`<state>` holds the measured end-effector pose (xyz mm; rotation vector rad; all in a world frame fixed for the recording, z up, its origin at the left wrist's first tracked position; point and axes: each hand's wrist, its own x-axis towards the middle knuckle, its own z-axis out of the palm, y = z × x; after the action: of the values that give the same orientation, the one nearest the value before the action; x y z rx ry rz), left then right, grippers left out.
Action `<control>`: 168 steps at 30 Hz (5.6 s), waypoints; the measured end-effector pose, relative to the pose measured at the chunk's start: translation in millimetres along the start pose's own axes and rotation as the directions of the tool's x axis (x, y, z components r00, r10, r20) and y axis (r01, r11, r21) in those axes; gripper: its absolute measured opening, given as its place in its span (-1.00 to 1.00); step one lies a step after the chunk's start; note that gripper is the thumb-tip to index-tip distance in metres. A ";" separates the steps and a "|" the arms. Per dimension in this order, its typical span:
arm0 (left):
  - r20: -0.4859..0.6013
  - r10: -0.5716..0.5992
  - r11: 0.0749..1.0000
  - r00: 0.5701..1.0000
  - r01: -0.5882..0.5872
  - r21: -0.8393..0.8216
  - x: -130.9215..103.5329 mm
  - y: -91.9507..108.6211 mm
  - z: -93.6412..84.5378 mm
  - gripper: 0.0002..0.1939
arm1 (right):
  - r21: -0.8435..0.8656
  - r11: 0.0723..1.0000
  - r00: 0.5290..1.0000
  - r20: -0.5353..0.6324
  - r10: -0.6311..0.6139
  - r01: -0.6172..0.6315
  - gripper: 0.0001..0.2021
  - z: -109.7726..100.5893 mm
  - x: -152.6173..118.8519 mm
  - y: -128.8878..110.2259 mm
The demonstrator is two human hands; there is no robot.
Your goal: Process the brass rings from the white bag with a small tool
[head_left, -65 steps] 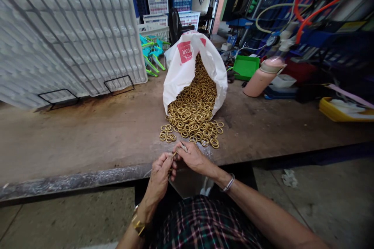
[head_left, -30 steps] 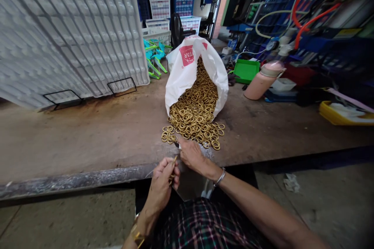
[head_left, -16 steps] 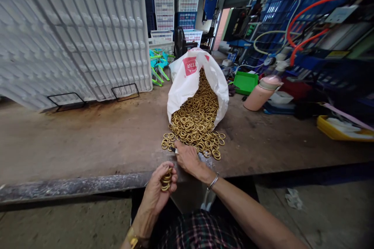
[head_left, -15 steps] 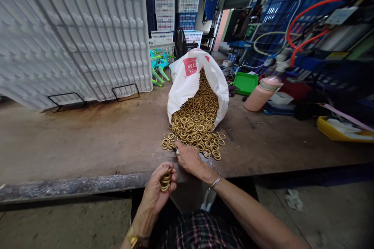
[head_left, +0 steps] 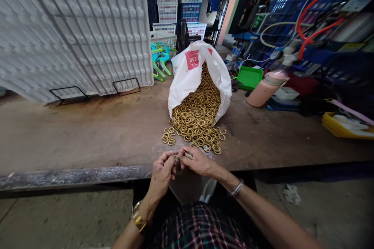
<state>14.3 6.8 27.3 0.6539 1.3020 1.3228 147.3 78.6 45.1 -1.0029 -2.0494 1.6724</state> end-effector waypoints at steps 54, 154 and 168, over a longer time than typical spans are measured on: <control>0.080 -0.018 0.997 0.997 0.024 -0.075 -11.9 -2.3 -2.3 -0.74 | -0.664 0.747 0.989 -0.103 -0.109 0.014 -0.76 25.5 -4.9 8.4; -0.008 0.038 0.999 0.999 -0.038 -0.007 -7.4 -3.7 -6.6 -0.73 | -0.761 0.649 0.994 -0.063 -0.085 0.008 -0.76 25.6 8.1 3.3; -0.028 0.007 1.000 1.000 -0.007 0.003 -10.6 -2.1 -7.9 -0.71 | -0.827 0.557 0.994 -0.105 -0.014 -0.079 -0.74 28.7 15.7 6.5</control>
<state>10.1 -5.9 26.7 0.6447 1.3255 1.3397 120.2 69.0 28.3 -1.3342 -2.8036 0.5133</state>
